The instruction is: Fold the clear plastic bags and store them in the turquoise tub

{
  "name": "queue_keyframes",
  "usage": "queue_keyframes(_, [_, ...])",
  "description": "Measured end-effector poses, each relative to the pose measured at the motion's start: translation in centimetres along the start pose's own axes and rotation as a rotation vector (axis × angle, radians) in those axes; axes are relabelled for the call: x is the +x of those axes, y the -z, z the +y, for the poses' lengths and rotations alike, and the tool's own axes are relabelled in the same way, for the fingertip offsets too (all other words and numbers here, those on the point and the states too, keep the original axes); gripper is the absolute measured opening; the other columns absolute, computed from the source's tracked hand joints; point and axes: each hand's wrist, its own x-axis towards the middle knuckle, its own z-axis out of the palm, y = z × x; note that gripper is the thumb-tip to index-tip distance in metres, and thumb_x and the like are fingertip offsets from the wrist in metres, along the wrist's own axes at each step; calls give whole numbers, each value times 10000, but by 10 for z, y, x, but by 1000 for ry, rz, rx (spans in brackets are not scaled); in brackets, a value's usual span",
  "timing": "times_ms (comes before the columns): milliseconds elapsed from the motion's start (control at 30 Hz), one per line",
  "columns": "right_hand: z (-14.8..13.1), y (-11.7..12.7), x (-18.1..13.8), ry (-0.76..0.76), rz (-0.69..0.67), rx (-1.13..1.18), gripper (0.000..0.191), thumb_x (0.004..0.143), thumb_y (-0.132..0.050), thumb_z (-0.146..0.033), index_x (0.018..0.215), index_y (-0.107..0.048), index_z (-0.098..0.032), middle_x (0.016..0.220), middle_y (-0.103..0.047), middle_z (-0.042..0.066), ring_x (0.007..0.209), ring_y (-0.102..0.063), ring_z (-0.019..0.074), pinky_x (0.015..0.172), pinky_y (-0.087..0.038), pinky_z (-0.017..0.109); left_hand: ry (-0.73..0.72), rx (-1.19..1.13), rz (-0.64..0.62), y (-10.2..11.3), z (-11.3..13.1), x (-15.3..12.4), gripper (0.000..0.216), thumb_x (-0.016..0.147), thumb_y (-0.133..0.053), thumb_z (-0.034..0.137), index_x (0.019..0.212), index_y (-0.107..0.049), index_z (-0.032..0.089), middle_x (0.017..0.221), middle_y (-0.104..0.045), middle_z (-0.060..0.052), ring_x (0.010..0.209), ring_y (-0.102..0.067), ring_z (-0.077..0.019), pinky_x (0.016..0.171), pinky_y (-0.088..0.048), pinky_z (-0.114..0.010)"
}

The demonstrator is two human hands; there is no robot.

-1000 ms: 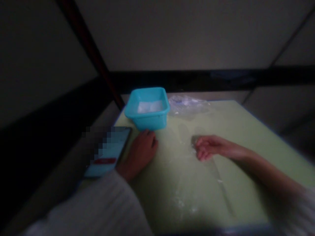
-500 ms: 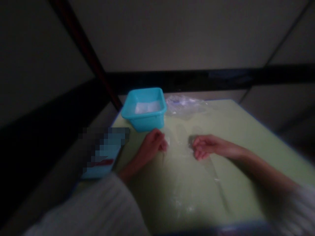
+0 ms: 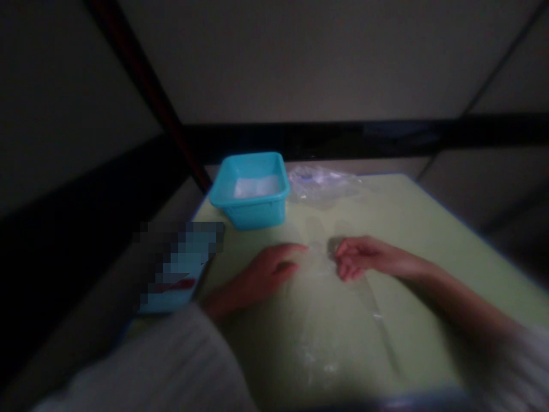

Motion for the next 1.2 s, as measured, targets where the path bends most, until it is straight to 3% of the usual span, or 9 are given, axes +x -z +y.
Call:
queue_keyframes(133, [-1, 0, 0, -13, -8, 9, 365, 765, -719, -396, 968, -547, -146, 830, -695, 46, 734, -680, 124, 682, -538, 253, -162, 264, -152, 1, 1, -6, 432, 876, -501, 200, 1306, -492, 164, 1412, -458, -102, 1322, -392, -207, 1104, -289, -411])
queue_keyframes(300, [-2, 0, 0, -21, -7, -7, 368, 766, -712, -412, 964, -548, -148, 841, -697, 51, 740, -681, 132, 672, -529, 254, -161, 429, -195, -3, 0, -5, 473, 911, -464, 218, 1378, -405, 170, 1466, -381, -90, 1377, -297, -197, 1146, -181, -443])
queue_keyframes(467, [-3, -1, -1, -21, 3, -15, 356, 783, -696, -399, 977, -551, -139, 841, -691, 54, 744, -675, 131, 687, -532, 260, -174, 449, -118, -11, -3, -5, 480, 917, -471, 239, 1385, -390, 168, 1466, -382, -89, 1373, -302, -190, 1149, -186, -422])
queue_keyframes(700, [-6, -5, -3, 74, 9, -106, 363, 795, -663, -466, 929, -553, -147, 812, -674, 47, 692, -655, 126, 651, -541, 274, -117, 356, 110, -4, -4, -6, 378, 947, -362, 216, 1299, -480, 147, 1388, -480, -103, 1289, -427, -188, 1092, -336, -387])
queue_keyframes(833, [-15, -10, -9, 209, 78, -326, 266, 841, -619, -419, 858, -573, -157, 738, -638, 23, 622, -603, 116, 576, -503, 255, -119, 325, 104, 3, -5, -10, 343, 934, -376, 192, 1242, -526, 171, 1335, -535, -89, 1240, -478, -190, 1067, -371, -394])
queue_keyframes(933, [-22, -18, -14, 379, 84, -641, 58, 865, -570, -213, 866, -600, -164, 805, -621, 38, 718, -579, 135, 629, -476, 268, -155, 311, 70, 5, -3, -11, 330, 917, -385, 159, 1194, -563, 181, 1311, -555, -82, 1224, -487, -189, 1055, -381, -393])
queue_keyframes(1067, [-25, -26, -15, 557, -33, -1003, 310, 793, -444, 40, 973, -599, -160, 978, -604, 80, 944, -518, 187, 809, -426, 338, -241, 309, -26, 3, 1, -11, 346, 878, -377, 107, 1097, -630, 194, 1332, -535, -72, 1234, -472, -202, 1056, -365, -399])
queue_keyframes(1200, [-21, -25, -12, 540, -98, -1203, 358, 746, -446, 70, 985, -582, -159, 956, -595, 68, 920, -477, 201, 814, -379, 351, -287, 263, -96, 1, 2, -13, 364, 792, -396, 33, 977, -665, 193, 1391, -473, -51, 1262, -443, -215, 1070, -342, -378])
